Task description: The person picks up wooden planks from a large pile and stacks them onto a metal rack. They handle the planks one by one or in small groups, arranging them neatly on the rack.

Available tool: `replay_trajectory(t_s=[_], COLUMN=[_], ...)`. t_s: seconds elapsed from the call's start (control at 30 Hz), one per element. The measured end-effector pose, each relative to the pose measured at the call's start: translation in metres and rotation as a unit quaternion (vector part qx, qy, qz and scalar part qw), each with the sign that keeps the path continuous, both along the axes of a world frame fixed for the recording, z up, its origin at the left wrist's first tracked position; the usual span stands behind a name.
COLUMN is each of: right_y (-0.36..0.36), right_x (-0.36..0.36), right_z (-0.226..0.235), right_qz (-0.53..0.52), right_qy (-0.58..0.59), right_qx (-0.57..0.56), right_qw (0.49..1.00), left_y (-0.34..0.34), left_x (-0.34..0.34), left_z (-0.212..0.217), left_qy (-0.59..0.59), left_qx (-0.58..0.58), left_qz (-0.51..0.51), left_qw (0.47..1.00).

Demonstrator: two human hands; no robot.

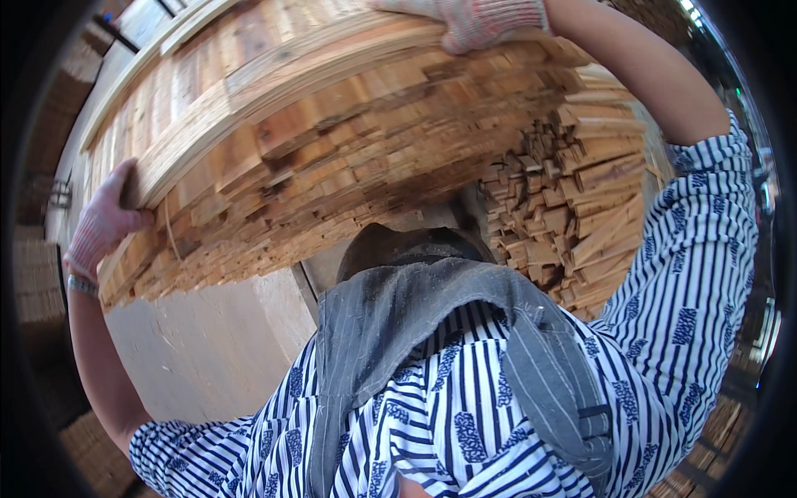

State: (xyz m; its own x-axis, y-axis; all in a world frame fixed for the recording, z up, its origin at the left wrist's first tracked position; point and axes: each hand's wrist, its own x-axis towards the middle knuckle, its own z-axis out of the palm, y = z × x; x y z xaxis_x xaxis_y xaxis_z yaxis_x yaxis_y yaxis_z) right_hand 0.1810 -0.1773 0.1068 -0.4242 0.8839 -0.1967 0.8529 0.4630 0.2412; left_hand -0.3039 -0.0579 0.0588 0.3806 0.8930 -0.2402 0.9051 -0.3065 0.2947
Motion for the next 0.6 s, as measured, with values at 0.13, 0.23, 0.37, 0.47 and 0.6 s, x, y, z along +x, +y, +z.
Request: replay_trajectory(t_s=[0.13,0.23,0.37,0.47,0.6], right_y=[-0.029,-0.081,-0.218,-0.317,-0.404], right_x=[0.003,0.002,0.017,0.016,0.024], right_z=[-0.014,-0.039,-0.055,-0.051,-0.041], right_qz=[0.007,0.029,-0.14,-0.3,-0.465], right_qy=[0.164,0.374,0.38,0.288,0.179], right_qx=[0.142,0.282,0.471,0.553,0.582], right_qw=[0.976,0.883,0.784,0.722,0.643], left_y=[-0.053,-0.1,-0.119,-0.145,-0.156], left_x=[0.057,0.087,0.177,0.237,0.244], left_z=[-0.006,-0.021,-0.05,-0.102,-0.117], left_qy=[-0.141,-0.367,-0.259,-0.248,-0.246], left_qx=[0.202,0.13,-0.117,-0.112,-0.23], left_qz=[-0.116,-0.223,-0.512,-0.518,-0.566], left_qw=[0.962,0.894,0.811,0.811,0.753])
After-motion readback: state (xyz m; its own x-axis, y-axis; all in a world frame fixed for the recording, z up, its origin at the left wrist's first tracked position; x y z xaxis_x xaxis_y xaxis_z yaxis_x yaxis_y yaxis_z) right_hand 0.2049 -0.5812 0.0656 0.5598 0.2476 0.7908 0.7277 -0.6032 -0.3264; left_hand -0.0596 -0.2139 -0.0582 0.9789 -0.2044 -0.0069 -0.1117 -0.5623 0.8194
